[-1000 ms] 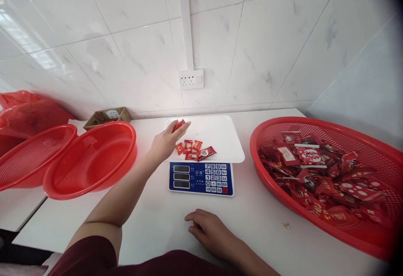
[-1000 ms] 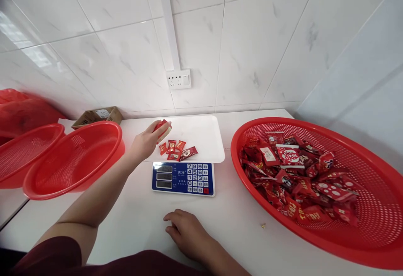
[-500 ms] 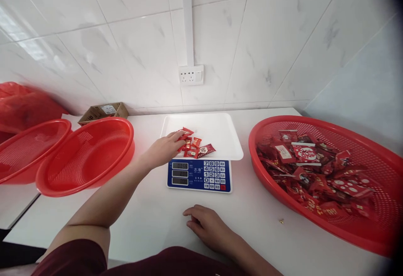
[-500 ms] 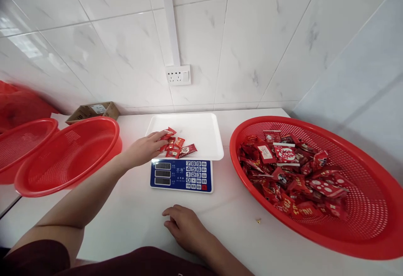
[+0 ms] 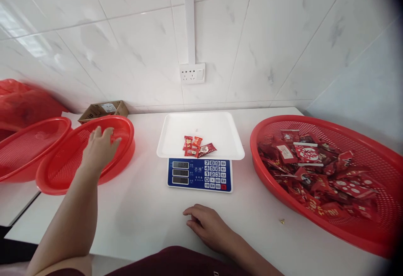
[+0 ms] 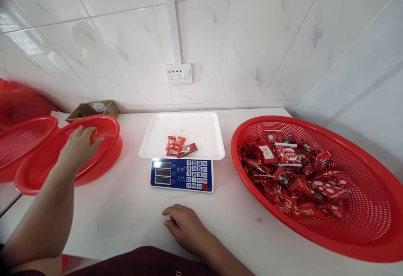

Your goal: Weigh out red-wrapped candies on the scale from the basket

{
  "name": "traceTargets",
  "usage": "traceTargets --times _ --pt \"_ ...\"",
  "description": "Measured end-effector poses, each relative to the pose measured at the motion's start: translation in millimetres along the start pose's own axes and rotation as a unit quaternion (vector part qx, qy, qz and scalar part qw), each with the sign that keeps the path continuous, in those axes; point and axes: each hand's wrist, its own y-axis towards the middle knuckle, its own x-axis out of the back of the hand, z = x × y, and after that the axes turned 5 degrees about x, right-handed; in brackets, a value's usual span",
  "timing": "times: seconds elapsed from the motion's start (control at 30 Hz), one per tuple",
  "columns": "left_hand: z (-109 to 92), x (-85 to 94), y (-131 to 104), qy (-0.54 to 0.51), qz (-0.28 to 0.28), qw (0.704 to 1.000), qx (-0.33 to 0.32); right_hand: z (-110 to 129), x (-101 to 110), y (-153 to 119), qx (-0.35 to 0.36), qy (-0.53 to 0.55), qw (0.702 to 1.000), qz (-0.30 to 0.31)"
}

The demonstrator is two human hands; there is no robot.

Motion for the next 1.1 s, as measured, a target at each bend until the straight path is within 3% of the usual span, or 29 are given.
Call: traceTargets --times 0.1,0.2,0.27,0.43,0.57,0.67,0.73,0.9,1.1 --pt "14 -29.0 -2 -0.013 0.108 0.994 0.022 1 0 1 0.001 -0.004 1.0 -0.002" --pt "11 -49.3 -5 -0.028 0.111 0.993 0.01 1 0 1 0.002 -0.004 1.0 -0.007" --pt "5 -53.2 -8 -0.022 0.098 0.995 -0.013 0 0 1 0.001 -0.004 1.0 -0.011" --pt "-19 -38.5 -15 -0.04 0.088 0.992 -0.086 -1 -2 1 0.001 -0.001 1.0 -0.016" --pt "-64 -25.8 -24 -0.128 0.041 0.974 -0.184 -4 -4 3 0.006 -0.005 1.0 -0.023" --pt "-107 -27.3 -25 -0.188 0.119 0.92 -0.324 -4 -5 3 0.001 -0.004 1.0 -0.027" --pt "-131 -31.3 -22 -0.177 0.17 0.894 -0.374 -3 -5 2 -0.005 0.0 1.0 -0.028" --pt "-157 -31.8 -12 -0.118 0.236 0.888 -0.378 -2 -4 1 -0.014 0.004 0.999 -0.033" --pt "-158 -26.3 -23 -0.096 0.217 0.915 -0.326 -3 -5 1 -0.005 -0.017 1.0 -0.02"
